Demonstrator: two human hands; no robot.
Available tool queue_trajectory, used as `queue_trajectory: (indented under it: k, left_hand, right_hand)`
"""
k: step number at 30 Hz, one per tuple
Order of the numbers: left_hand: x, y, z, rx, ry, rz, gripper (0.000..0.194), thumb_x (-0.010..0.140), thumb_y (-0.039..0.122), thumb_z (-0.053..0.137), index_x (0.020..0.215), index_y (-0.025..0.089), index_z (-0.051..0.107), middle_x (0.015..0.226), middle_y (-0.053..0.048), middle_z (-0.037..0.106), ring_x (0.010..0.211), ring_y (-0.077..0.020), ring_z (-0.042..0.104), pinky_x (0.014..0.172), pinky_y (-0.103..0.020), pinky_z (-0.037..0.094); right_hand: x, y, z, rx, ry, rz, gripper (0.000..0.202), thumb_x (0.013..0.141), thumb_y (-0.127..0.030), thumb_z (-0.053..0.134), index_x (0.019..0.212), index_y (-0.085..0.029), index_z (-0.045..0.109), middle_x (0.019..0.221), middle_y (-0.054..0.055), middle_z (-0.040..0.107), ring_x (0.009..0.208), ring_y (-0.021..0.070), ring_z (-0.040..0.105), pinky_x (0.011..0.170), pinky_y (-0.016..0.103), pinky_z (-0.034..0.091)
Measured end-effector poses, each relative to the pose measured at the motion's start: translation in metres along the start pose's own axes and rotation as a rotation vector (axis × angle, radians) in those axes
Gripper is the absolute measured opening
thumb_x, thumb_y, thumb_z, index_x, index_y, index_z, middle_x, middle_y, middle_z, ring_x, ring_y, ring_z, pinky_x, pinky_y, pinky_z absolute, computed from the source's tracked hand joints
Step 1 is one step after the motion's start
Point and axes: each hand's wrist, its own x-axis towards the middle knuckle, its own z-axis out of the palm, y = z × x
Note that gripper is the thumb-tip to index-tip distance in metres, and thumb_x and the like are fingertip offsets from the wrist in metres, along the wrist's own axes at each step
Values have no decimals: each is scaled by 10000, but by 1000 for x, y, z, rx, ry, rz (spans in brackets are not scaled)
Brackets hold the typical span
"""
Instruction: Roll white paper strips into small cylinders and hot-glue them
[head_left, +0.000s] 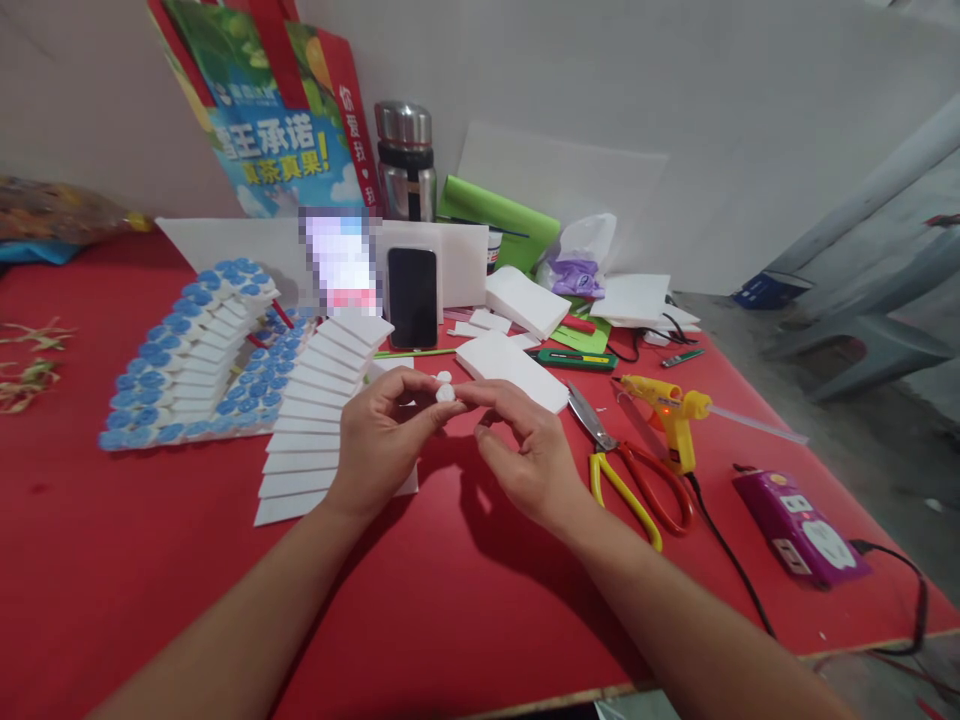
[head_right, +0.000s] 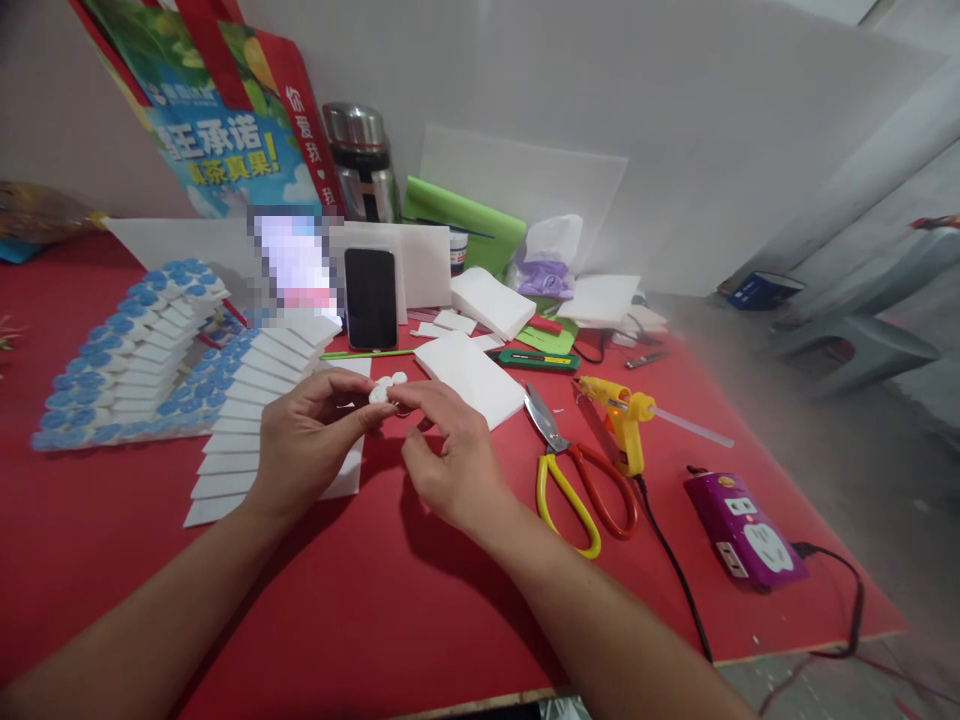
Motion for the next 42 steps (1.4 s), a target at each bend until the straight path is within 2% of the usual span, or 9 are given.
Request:
queue_trajectory:
  k: [8, 12, 15, 20, 23, 27, 33, 38, 42]
  left_hand:
    - [0, 1, 1, -67, 0, -17, 213, 704, 239, 892, 810, 187, 714, 778, 8, 705, 658, -132, 655, 620, -243, 556]
    - [6, -3, 0, -257, -79, -173, 264, 703, 283, 900, 843, 182, 701, 719, 2, 713, 593, -139, 655, 596, -266, 549]
    - [10, -7, 0, -462, -134, -315, 319, 665, 325, 928, 812, 173, 689, 666, 0, 705, 546, -121, 626, 552, -247, 517]
    - [12, -10, 3, -623, -116, -436, 384, 554, 315, 991, 748, 162, 696, 637, 6, 686, 557, -92, 595, 524, -201, 490]
    - [12, -12, 3, -640, -85, -421, 377, 555, 284, 994, 756, 157, 701, 655, 12, 692, 542, -78, 588, 537, -198, 498]
    - [10, -14, 3, -603, -68, -350, 309, 640, 255, 954, 772, 157, 692, 669, 8, 702, 545, -80, 597, 555, -203, 497]
    - [6, -13, 3, -546, -63, -288, 256, 709, 234, 913, 807, 164, 687, 703, 3, 728, 586, -98, 630, 588, -218, 520]
    - [5, -11, 5, -495, -20, -260, 278, 699, 238, 912, 821, 168, 673, 696, 5, 736, 627, -128, 679, 606, -232, 539]
    - [6, -7, 6, -423, 6, -223, 278, 690, 235, 899, 813, 168, 659, 684, -9, 738, 640, -160, 703, 605, -256, 555]
  right_hand:
    - [1, -2, -2, -12, -11, 5, 494, 821, -25, 497, 1194, -257, 724, 1223, 71, 735, 1117, 209, 695, 879, 368, 588]
    - [0, -6, -5, 16, -10, 84, 461, 841, -53, 522, 1206, -267, 705, 1206, 55, 752, 1075, 206, 712, 869, 372, 604]
    - [-1, -6, -5, 143, 5, 136, 473, 868, -89, 554, 1300, -269, 626, 1242, 68, 743, 1082, 210, 717, 925, 411, 602]
    - [-3, -7, -1, 192, -2, 149, 614, 900, -109, 547, 1482, -276, 452, 1323, 94, 720, 1146, 225, 700, 983, 454, 580]
    - [-6, -9, 2, 105, -5, 92, 706, 877, -62, 540, 1537, -269, 400, 1354, 96, 707, 1207, 238, 680, 1010, 460, 564]
    - [-8, -10, 3, -48, -18, -36, 849, 850, -34, 553, 1616, -303, 304, 1402, 90, 673, 1255, 269, 655, 1043, 490, 546]
    - [-10, -10, 2, -197, -91, -168, 1025, 826, -13, 566, 1684, -339, 109, 1591, 106, 502, 1356, 317, 588, 1102, 521, 515]
    - [-11, -8, 5, -239, -89, -226, 1004, 839, -8, 534, 1690, -275, 73, 1638, 140, 440, 1364, 310, 589, 1110, 529, 523]
    - [-12, -5, 7, -213, -85, -200, 961, 859, -16, 521, 1689, -257, 100, 1608, 136, 481, 1356, 287, 598, 1093, 478, 550]
